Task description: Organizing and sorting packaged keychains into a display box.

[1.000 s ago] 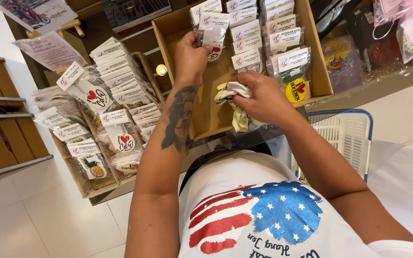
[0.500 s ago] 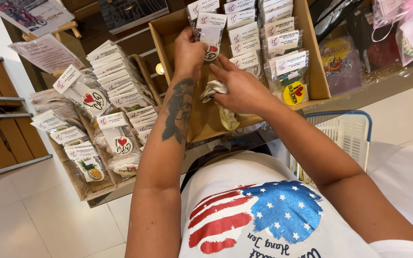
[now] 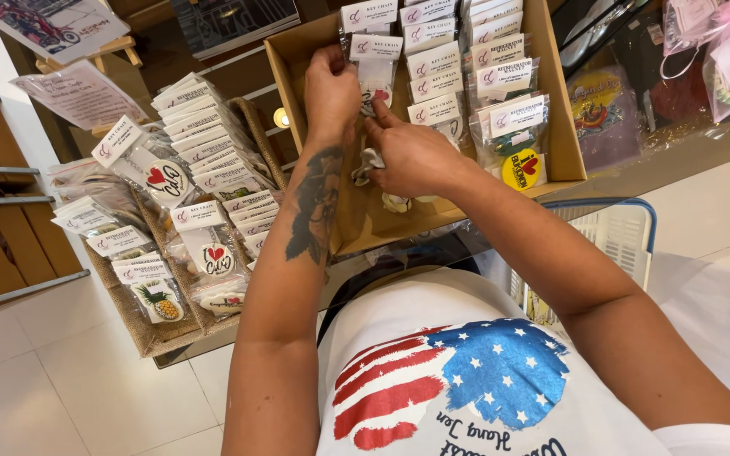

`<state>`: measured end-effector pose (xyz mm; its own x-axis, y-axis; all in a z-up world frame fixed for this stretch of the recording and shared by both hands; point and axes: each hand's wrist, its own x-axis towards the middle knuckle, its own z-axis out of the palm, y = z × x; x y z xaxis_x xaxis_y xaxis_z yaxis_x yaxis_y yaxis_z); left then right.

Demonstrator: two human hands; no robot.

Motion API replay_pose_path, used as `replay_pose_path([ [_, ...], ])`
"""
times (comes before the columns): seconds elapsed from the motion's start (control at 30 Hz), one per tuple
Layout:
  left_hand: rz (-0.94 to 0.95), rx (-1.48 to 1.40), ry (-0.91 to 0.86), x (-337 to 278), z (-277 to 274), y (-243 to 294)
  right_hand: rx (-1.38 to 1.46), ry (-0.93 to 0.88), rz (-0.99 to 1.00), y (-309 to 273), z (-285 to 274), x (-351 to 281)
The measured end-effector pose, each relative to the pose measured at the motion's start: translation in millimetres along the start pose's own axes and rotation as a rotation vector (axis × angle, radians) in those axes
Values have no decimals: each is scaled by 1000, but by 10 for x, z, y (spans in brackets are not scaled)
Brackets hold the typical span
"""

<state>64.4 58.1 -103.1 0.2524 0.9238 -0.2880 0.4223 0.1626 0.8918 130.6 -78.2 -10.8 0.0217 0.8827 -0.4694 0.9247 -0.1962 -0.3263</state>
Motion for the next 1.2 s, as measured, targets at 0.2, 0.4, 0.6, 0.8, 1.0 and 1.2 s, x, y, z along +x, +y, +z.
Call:
replay_pose_path([
  [0.2, -81, -42, -108, -360, -125, 21, 45, 30, -14, 77, 55, 41],
  [0.4, -7, 5, -90, -521, -179, 25, 45, -11, 22, 2, -34, -1],
  [0.6, 344, 121, -79, -1030, -655, 236, 17, 16, -7, -68, -34, -108],
  [0.8, 438, 198, 240, -1446, -1461, 208, 147, 205, -87, -190, -46, -389],
  [1.0, 206, 429, 389, -1590, -2355, -237, 363, 208, -148, -377, -114, -574],
  [1.2, 193, 442, 522, -1344, -2520, -774, 388, 219, -199, -478, -45, -574],
])
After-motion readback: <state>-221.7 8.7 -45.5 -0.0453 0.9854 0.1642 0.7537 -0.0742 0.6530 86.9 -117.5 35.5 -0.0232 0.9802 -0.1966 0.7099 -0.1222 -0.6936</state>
